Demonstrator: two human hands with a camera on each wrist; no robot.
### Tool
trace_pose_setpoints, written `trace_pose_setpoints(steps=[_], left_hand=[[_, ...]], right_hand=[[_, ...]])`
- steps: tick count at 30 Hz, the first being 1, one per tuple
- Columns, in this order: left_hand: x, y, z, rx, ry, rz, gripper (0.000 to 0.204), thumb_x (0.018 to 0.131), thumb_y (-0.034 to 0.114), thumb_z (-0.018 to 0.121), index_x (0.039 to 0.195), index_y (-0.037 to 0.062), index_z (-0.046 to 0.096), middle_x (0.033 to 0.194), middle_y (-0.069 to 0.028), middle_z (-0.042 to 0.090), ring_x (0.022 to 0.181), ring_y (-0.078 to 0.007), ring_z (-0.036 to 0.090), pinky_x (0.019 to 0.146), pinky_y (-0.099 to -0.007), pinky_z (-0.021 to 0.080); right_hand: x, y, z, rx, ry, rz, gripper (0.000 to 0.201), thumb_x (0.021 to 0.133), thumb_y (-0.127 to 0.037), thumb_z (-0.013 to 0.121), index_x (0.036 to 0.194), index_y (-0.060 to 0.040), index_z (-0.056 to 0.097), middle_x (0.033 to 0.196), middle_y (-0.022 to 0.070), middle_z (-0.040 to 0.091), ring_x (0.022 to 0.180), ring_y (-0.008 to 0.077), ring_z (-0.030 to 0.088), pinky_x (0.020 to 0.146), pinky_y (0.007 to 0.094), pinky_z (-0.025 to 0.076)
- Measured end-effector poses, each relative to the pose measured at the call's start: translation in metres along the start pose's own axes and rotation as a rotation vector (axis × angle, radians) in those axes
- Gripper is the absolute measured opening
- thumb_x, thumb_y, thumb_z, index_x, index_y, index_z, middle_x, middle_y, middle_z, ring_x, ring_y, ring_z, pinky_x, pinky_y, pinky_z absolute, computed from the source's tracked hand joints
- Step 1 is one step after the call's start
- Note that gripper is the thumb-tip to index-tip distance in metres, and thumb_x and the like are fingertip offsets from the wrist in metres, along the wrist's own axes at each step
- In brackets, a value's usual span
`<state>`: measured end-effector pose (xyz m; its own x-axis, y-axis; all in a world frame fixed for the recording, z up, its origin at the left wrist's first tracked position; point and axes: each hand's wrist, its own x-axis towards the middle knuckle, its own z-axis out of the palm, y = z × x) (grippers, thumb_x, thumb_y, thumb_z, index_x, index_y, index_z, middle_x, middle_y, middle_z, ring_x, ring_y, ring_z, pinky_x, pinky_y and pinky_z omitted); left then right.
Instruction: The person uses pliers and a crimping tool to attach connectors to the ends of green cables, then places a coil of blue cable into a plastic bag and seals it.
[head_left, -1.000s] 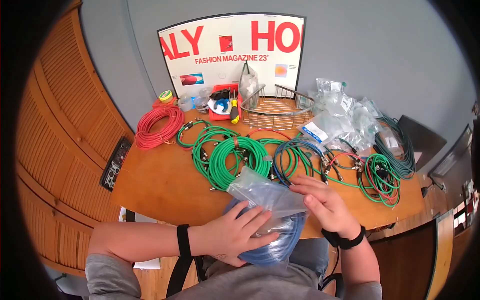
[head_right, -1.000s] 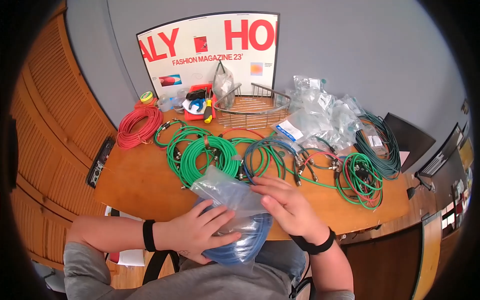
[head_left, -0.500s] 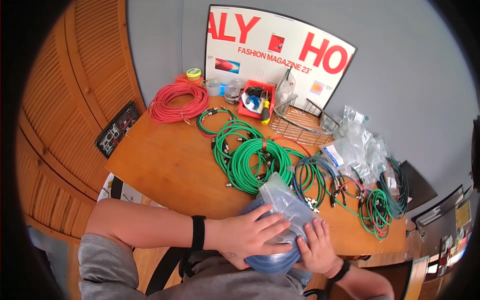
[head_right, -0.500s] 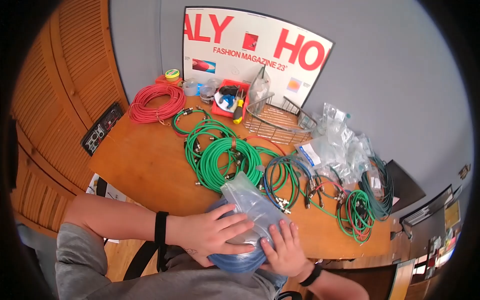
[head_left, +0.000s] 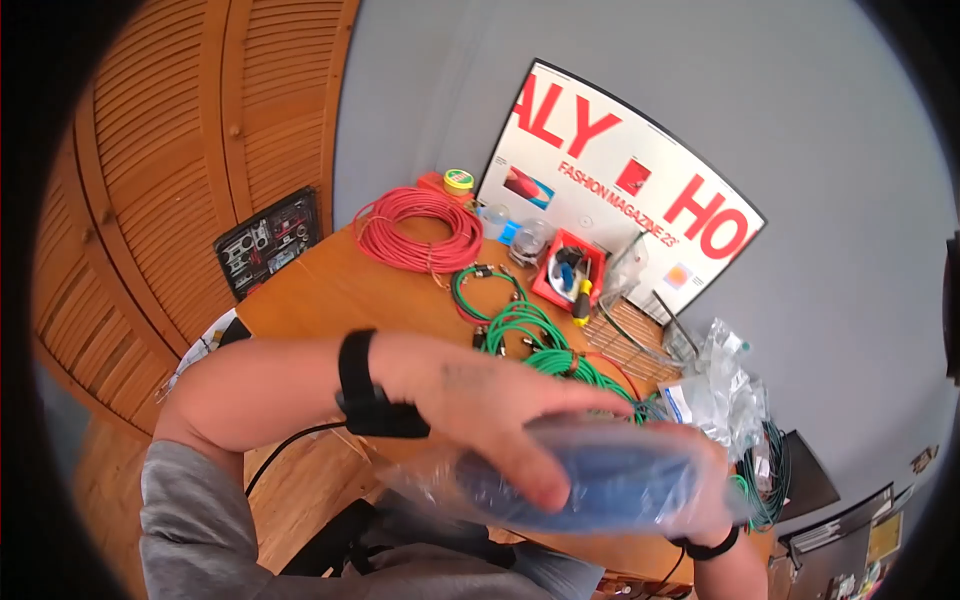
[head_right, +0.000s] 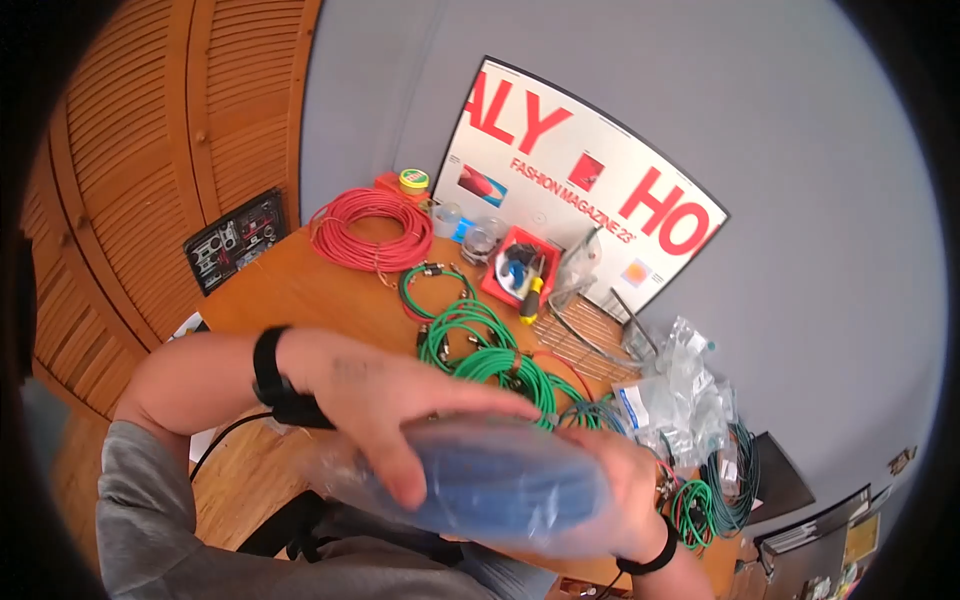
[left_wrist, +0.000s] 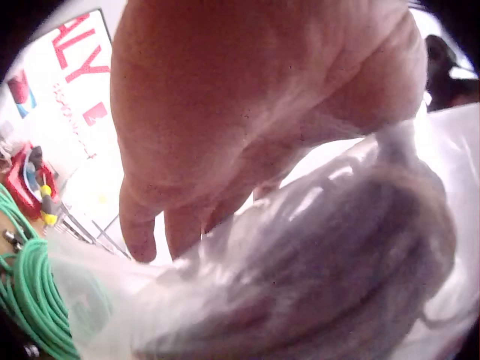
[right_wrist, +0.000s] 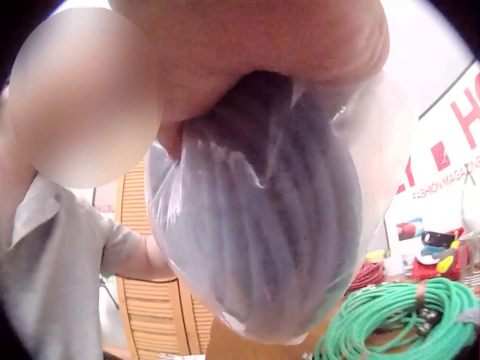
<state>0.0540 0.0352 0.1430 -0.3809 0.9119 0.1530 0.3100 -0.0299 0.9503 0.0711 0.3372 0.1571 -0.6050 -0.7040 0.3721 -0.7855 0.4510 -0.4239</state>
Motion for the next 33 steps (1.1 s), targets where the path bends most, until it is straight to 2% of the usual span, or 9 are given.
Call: trace_pose_setpoints(steps=[5, 9, 13, 17, 21, 25, 27, 30, 33], left_hand=[[-0.066, 0.000, -0.058, -0.735, 0.692, 0.272, 0.081, 0.097, 0.066, 0.027, 0.147, 0.0030, 0.035, 0.139, -0.0134, 0.052, 0.127, -0.0253, 0.049, 0.111, -0.0422, 0.032], [-0.114, -0.060, -0.081, -0.544, 1.062, 0.227, 0.089, 0.093, 0.073, 0.027, 0.149, 0.0032, 0.031, 0.147, -0.0118, 0.045, 0.136, -0.0240, 0.040, 0.115, -0.0430, 0.027], [-0.097, -0.058, -0.066, -0.452, 0.962, 0.577, 0.082, 0.091, 0.069, 0.042, 0.149, 0.0115, 0.031, 0.151, -0.0099, 0.037, 0.137, -0.0232, 0.040, 0.112, -0.0425, 0.035], [-0.101, -0.044, -0.108, -0.401, 1.471, 0.370, 0.064, 0.096, 0.052, 0.052, 0.141, 0.0084, 0.041, 0.138, -0.0082, 0.052, 0.125, -0.0207, 0.052, 0.103, -0.0383, 0.045], [-0.105, -0.062, -0.135, -0.478, 1.648, 0.258, 0.051, 0.097, 0.043, 0.055, 0.134, 0.0084, 0.049, 0.130, -0.0060, 0.059, 0.117, -0.0187, 0.058, 0.099, -0.0350, 0.048], [-0.136, -0.150, -0.165, -0.675, 1.705, -0.046, 0.040, 0.097, 0.040, 0.057, 0.124, 0.0097, 0.057, 0.118, -0.0032, 0.064, 0.104, -0.0171, 0.062, 0.095, -0.0333, 0.048], [-0.144, -0.164, -0.173, -0.645, 1.740, -0.137, 0.040, 0.097, 0.040, 0.057, 0.124, 0.0103, 0.057, 0.119, -0.0040, 0.064, 0.106, -0.0178, 0.060, 0.097, -0.0338, 0.046], [-0.152, -0.179, -0.184, -0.625, 1.763, -0.236, 0.039, 0.096, 0.038, 0.058, 0.123, 0.0105, 0.058, 0.123, -0.0056, 0.062, 0.108, -0.0203, 0.059, 0.097, -0.0356, 0.046], [-0.149, -0.170, -0.183, -0.593, 1.796, -0.232, 0.042, 0.095, 0.040, 0.060, 0.129, 0.0160, 0.058, 0.125, -0.0053, 0.061, 0.109, -0.0221, 0.059, 0.096, -0.0358, 0.047]], right_hand=[[0.078, 0.016, 0.031, 0.472, 0.265, 0.070, 0.068, 0.073, -0.024, 0.082, 0.127, 0.0024, 0.050, 0.110, 0.0085, 0.063, 0.101, 0.0195, 0.060, 0.087, 0.0360, 0.050], [0.167, 0.013, 0.052, 0.931, 0.441, 0.030, 0.056, 0.082, -0.028, 0.076, 0.123, 0.0033, 0.055, 0.114, 0.0069, 0.061, 0.102, 0.0157, 0.058, 0.091, 0.0315, 0.047], [0.243, 0.018, 0.081, 1.287, 0.373, 0.036, 0.052, 0.091, -0.030, 0.067, 0.127, 0.0062, 0.054, 0.120, 0.0101, 0.061, 0.108, 0.0159, 0.057, 0.095, 0.0310, 0.046], [0.304, 0.040, 0.103, 1.399, 0.205, 0.097, 0.059, 0.091, -0.035, 0.066, 0.127, 0.0085, 0.051, 0.123, 0.0137, 0.060, 0.110, 0.0189, 0.058, 0.095, 0.0321, 0.046], [0.354, 0.085, 0.151, 1.473, 0.168, 0.228, 0.074, 0.090, -0.042, 0.067, 0.134, 0.0119, 0.041, 0.130, 0.0206, 0.055, 0.117, 0.0238, 0.056, 0.096, 0.0366, 0.047], [0.363, 0.143, 0.234, 1.008, 0.160, 0.637, 0.089, 0.087, -0.046, 0.068, 0.139, 0.0152, 0.031, 0.133, 0.0247, 0.053, 0.122, 0.0302, 0.054, 0.098, 0.0394, 0.046], [0.365, 0.183, 0.281, 1.006, 0.139, 0.415, 0.088, 0.086, -0.045, 0.068, 0.138, 0.0165, 0.032, 0.128, 0.0265, 0.057, 0.118, 0.0315, 0.058, 0.096, 0.0374, 0.047], [0.352, 0.147, 0.227, 0.830, -0.116, 0.612, 0.070, 0.089, -0.037, 0.067, 0.134, 0.0110, 0.044, 0.127, 0.0210, 0.057, 0.120, 0.0276, 0.055, 0.096, 0.0372, 0.047], [0.306, 0.108, 0.169, 0.483, 0.060, 0.431, 0.071, 0.089, -0.038, 0.067, 0.135, 0.0108, 0.044, 0.128, 0.0246, 0.057, 0.121, 0.0303, 0.055, 0.100, 0.0374, 0.044]])
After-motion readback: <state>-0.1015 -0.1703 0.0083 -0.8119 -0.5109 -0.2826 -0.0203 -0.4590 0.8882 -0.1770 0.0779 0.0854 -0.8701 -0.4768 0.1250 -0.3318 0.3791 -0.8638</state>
